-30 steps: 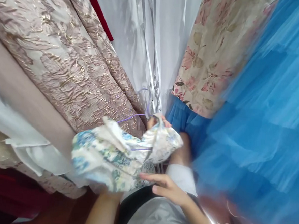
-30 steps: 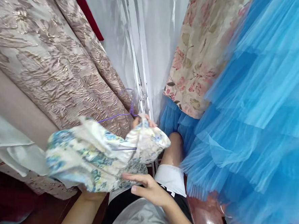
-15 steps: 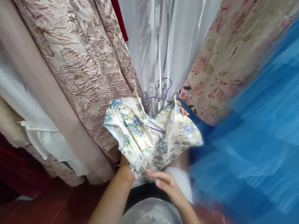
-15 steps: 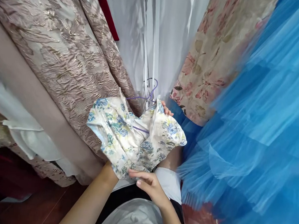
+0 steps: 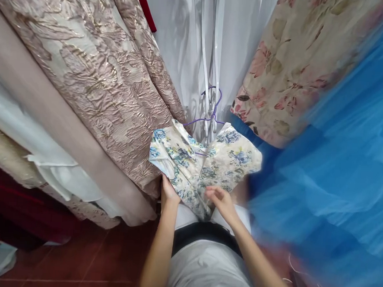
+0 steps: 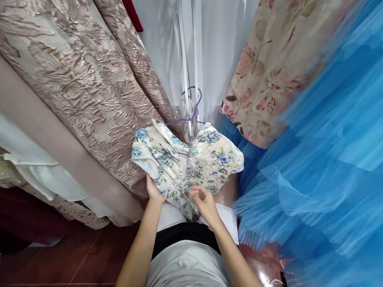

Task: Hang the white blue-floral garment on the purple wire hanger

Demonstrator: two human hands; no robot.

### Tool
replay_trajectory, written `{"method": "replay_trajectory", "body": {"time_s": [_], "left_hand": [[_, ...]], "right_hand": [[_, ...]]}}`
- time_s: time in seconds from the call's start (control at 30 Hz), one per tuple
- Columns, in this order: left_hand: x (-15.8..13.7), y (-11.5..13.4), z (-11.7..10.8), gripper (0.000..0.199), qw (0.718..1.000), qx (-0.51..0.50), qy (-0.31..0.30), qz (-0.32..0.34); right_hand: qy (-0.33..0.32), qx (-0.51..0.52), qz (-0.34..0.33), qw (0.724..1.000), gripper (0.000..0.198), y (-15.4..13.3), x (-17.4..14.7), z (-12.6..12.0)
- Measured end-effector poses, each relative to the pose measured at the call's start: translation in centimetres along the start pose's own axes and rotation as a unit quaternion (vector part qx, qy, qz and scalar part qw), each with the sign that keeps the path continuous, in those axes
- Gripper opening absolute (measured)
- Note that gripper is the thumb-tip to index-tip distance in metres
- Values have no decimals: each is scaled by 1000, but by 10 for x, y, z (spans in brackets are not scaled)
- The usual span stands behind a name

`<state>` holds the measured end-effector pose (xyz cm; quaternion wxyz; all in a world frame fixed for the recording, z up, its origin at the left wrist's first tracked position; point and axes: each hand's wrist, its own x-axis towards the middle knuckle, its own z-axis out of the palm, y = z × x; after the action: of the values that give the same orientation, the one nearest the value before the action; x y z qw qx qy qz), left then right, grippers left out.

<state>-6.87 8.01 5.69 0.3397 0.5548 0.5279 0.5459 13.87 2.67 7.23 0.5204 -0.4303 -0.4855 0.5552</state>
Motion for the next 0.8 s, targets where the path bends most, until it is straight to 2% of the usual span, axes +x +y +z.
{"method": "replay_trajectory", "body": {"time_s": [0.07,0.13,0.2,0.3,0.37,0.4,0.5,0.53,0.57,0.63,0.7,0.73,0.8], "left_hand": [[-11,-4,7,58,997,-63,47,-28],[-26,-8,15,61,990,-113,70,-56],[-37,-11,23,68,985,-131,74,-79],[-41,-14,28,63,986,-113,87,-91],[-40,-14,27,59,990,-65,117,-47],[-40,-14,25,59,987,-35,154,-12],[-45,-11,20,59,947,63,303,91],[-48,-10,21,54,937,94,315,115],[-51,-10,23,45,939,119,292,136],[-57,-10,33,29,960,148,171,166],[-61,-11,47,23,973,141,63,174],[-63,-12,55,23,976,131,41,172],[-64,-11,68,20,980,111,34,160]], "right_hand": [[43,-35,-39,998,40,3,14,8],[80,-72,-66,992,37,5,25,16],[100,-100,-71,987,33,5,31,21],[110,-105,-67,986,28,3,33,23],[105,-76,-47,990,27,1,31,21],[98,-52,-27,993,27,1,30,20],[71,35,54,995,32,-2,23,18],[65,61,77,993,34,-3,20,18],[58,84,96,990,37,-4,17,17],[38,123,122,984,40,-5,11,17],[3,161,144,976,42,-6,5,17],[-13,183,155,971,42,-7,1,17],[-33,229,180,956,45,-8,-6,16]]}}
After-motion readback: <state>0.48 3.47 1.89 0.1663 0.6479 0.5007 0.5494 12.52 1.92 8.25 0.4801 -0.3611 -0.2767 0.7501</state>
